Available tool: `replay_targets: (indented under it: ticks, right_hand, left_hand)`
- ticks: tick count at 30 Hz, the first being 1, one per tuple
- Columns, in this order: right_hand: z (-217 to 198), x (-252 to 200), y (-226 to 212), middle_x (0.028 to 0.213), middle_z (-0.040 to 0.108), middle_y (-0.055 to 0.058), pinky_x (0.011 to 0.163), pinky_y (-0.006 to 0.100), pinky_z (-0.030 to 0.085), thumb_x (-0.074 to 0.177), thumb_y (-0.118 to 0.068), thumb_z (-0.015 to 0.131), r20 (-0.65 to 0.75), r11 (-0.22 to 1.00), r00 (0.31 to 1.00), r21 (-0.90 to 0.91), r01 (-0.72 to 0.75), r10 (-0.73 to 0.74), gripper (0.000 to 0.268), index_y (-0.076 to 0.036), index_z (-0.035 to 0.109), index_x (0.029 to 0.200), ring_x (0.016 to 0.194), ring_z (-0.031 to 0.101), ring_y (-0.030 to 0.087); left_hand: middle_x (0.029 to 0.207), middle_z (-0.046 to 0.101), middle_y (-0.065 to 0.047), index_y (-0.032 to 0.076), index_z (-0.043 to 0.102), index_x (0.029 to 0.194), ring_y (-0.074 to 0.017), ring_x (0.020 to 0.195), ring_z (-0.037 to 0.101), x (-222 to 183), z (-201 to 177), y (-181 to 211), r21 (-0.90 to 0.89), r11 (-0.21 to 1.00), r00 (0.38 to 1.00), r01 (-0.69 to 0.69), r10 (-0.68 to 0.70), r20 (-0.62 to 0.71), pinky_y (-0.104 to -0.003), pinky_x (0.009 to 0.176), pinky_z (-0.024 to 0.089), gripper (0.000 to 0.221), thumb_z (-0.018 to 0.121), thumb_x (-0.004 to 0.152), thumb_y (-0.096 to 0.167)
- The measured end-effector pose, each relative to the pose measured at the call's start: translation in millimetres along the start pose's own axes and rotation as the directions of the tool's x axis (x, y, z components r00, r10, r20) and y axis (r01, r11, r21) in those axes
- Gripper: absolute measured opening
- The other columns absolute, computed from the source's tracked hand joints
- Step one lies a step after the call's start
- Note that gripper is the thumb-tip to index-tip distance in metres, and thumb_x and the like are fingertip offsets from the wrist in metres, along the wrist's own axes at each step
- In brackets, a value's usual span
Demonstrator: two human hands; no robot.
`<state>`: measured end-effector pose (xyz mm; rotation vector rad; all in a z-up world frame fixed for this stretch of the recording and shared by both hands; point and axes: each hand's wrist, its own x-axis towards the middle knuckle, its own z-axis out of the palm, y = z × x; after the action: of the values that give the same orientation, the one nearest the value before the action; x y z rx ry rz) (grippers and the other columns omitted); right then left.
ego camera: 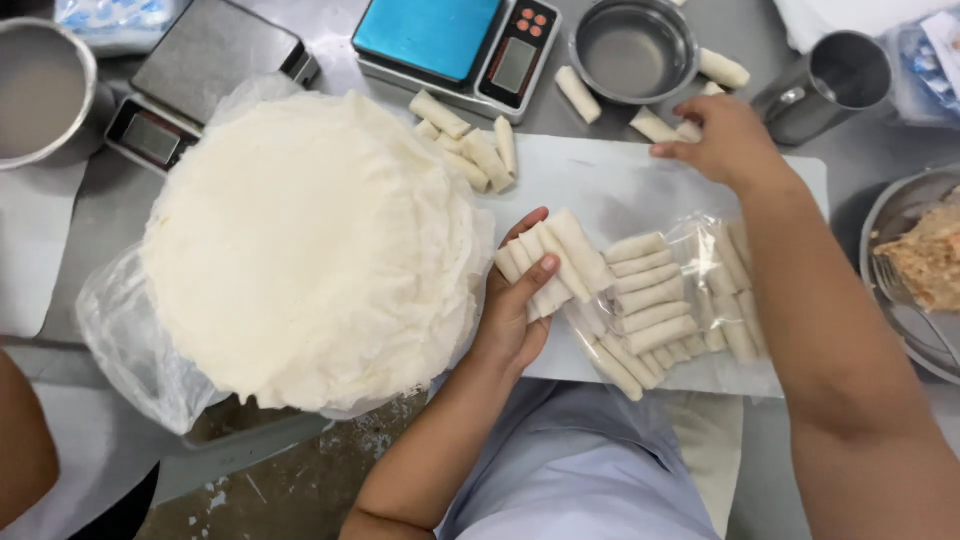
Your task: The person picks up several white spring rolls one by one and places them into a clear plastic bag until it contains a set of them, then folds the top of the bag over.
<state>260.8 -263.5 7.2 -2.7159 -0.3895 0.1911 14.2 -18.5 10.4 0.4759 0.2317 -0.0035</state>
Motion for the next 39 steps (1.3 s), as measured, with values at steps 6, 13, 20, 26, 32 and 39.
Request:
replay_targets:
  ticks: [6,13,20,26,32,39]
  right_hand:
    - [0.9,6.3,-10.6,0.115,0.062,0.012,0.089,0.048,0.045,0.075,-0.051,0.09,0.034,0.991,0.996,-0.104,-0.082,0.086,0.07,-0.015,0.069,0.132,0.115,0.054,0.032]
    - [-25.7,-15.3,-30.3,0.135,0.057,0.01,0.104,0.054,0.04,0.088,-0.034,0.076,0.118,0.998,0.993,-0.06,-0.022,0.029,0.038,-0.01,0.073,0.117,0.126,0.051,0.034]
    - [-92.4,-114.8,-104.4,0.118,0.074,0.004,0.112,0.047,0.035,0.105,-0.029,0.057,0.271,0.84,0.896,0.332,-0.429,0.351,0.032,-0.016,0.07,0.131,0.11,0.063,0.023]
    - [-12.4,-177.9,-79.1,0.105,0.069,0.01,0.088,0.025,0.058,0.087,0.004,0.071,0.105,0.383,0.985,0.912,-0.15,0.136,0.034,-0.001,0.064,0.12,0.095,0.066,0.016]
    - [7.2,-210.2,-84.6,0.095,0.072,0.017,0.078,0.03,0.062,0.074,0.008,0.084,-0.103,0.399,0.985,0.916,0.04,0.137,0.044,0.009,0.067,0.115,0.087,0.071,0.019]
    - [49.7,-234.8,-99.5,0.107,0.072,0.02,0.076,0.032,0.063,0.08,-0.002,0.086,-0.436,0.541,0.886,0.788,0.292,0.156,0.036,0.006,0.073,0.113,0.093,0.07,0.021]
  left_hand:
    - [0.118,0.065,-0.005,0.013,0.061,0.138,-0.0163,0.106,0.063,-1.6,0.1,-1.4,0.12,0.993,0.995,-0.011,0.023,-0.101,-0.029,0.087,0.055,0.061,0.08,0.08,0.011]
    - [0.119,0.064,-0.004,0.016,0.061,0.136,-0.0167,0.109,0.061,-6.3,-2.2,2.0,0.157,0.987,0.991,0.029,-0.008,-0.131,-0.03,0.088,0.055,0.055,0.078,0.083,0.011]
    - [0.12,0.067,-0.006,0.01,0.062,0.136,-0.017,0.109,0.063,-2.0,3.7,-3.8,0.175,0.984,0.995,-0.028,0.044,-0.086,-0.029,0.092,0.053,0.053,0.076,0.086,0.016]
    - [0.116,0.065,-0.003,0.008,0.061,0.132,-0.0115,0.1,0.061,-10.0,20.2,-20.3,0.313,0.938,0.989,-0.147,0.15,0.015,-0.026,0.086,0.053,0.052,0.08,0.085,0.017]
    - [0.115,0.073,-0.015,0.002,0.06,0.135,-0.0186,0.105,0.07,-12.6,2.4,-35.2,0.366,0.915,0.986,-0.168,0.163,0.044,-0.037,0.091,0.061,0.055,0.082,0.085,0.005]
    - [0.114,0.074,-0.016,0.001,0.061,0.135,-0.0188,0.104,0.071,-21.5,12.6,-31.2,0.387,0.902,0.981,-0.194,0.184,0.063,-0.037,0.092,0.061,0.055,0.082,0.084,0.004]
